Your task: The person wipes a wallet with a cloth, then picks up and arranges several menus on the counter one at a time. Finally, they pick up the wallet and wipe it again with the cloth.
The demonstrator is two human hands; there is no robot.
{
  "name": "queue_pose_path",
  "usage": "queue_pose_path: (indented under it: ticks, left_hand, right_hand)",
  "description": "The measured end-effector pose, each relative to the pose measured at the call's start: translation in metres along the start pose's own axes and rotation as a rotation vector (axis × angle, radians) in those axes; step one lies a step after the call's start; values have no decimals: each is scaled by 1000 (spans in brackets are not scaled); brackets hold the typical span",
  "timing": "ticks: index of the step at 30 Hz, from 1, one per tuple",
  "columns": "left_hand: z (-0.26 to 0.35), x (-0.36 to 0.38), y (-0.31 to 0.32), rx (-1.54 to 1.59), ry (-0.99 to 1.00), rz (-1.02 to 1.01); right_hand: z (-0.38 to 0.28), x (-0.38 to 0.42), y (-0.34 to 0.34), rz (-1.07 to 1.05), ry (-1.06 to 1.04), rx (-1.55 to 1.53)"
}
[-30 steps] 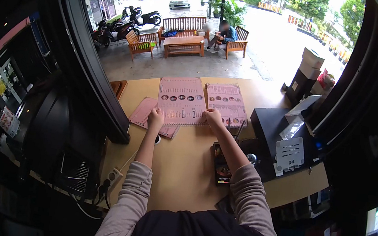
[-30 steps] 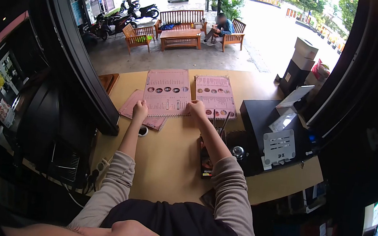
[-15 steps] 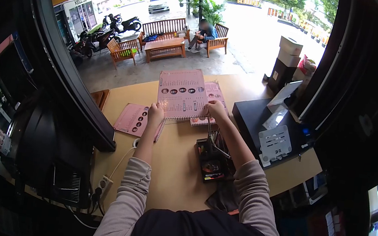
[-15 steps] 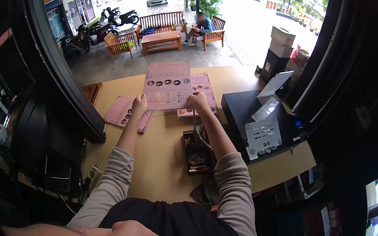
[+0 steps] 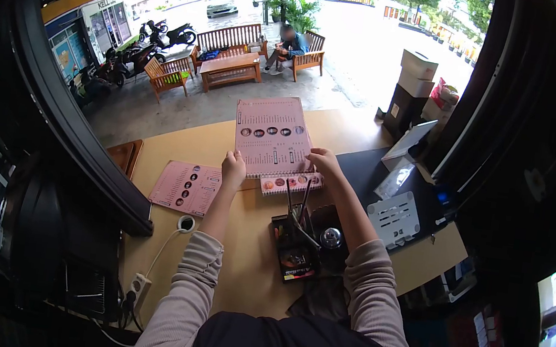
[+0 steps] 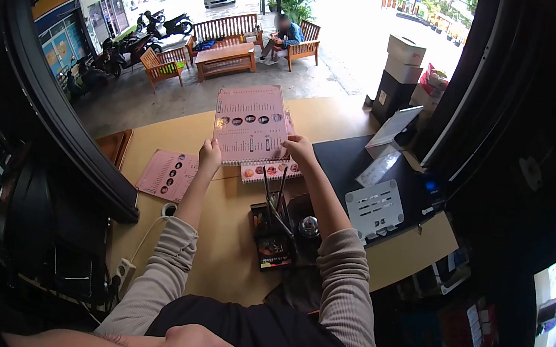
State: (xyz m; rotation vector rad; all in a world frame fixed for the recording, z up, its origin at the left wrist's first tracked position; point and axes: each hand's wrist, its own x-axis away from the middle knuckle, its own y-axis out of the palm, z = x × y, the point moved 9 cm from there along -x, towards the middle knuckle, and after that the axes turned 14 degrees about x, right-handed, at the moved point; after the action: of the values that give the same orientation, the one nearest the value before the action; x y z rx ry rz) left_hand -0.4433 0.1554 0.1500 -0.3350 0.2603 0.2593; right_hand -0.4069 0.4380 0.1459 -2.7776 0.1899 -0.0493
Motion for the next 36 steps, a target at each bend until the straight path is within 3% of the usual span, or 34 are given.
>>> queue_pose_path:
  ticks: [9, 18, 21, 23, 24, 26, 36]
  left_hand:
    - [-45, -9, 53, -15, -68, -26]
    - [-84, 1, 74, -109, -147, -25]
    - [-80, 10, 76, -126, -188, -13]
    - [-95, 7, 83, -172, -75, 12]
    - [-95, 8, 85, -217, 40, 36]
    - [-93, 12, 85, -237, 47, 47]
    - [-102, 22, 97, -146, 122, 95]
  right_hand:
    - [89, -52, 5, 68, 52, -168]
    - [102, -51, 15, -47, 117, -32]
    - [139, -70, 14, 74, 120, -24]
    - [168, -86, 14, 109, 124, 241]
    - [161, -80, 13, 109, 125, 242]
    - [141, -63, 7, 110, 140, 417]
    - [119, -50, 6, 228, 131, 643]
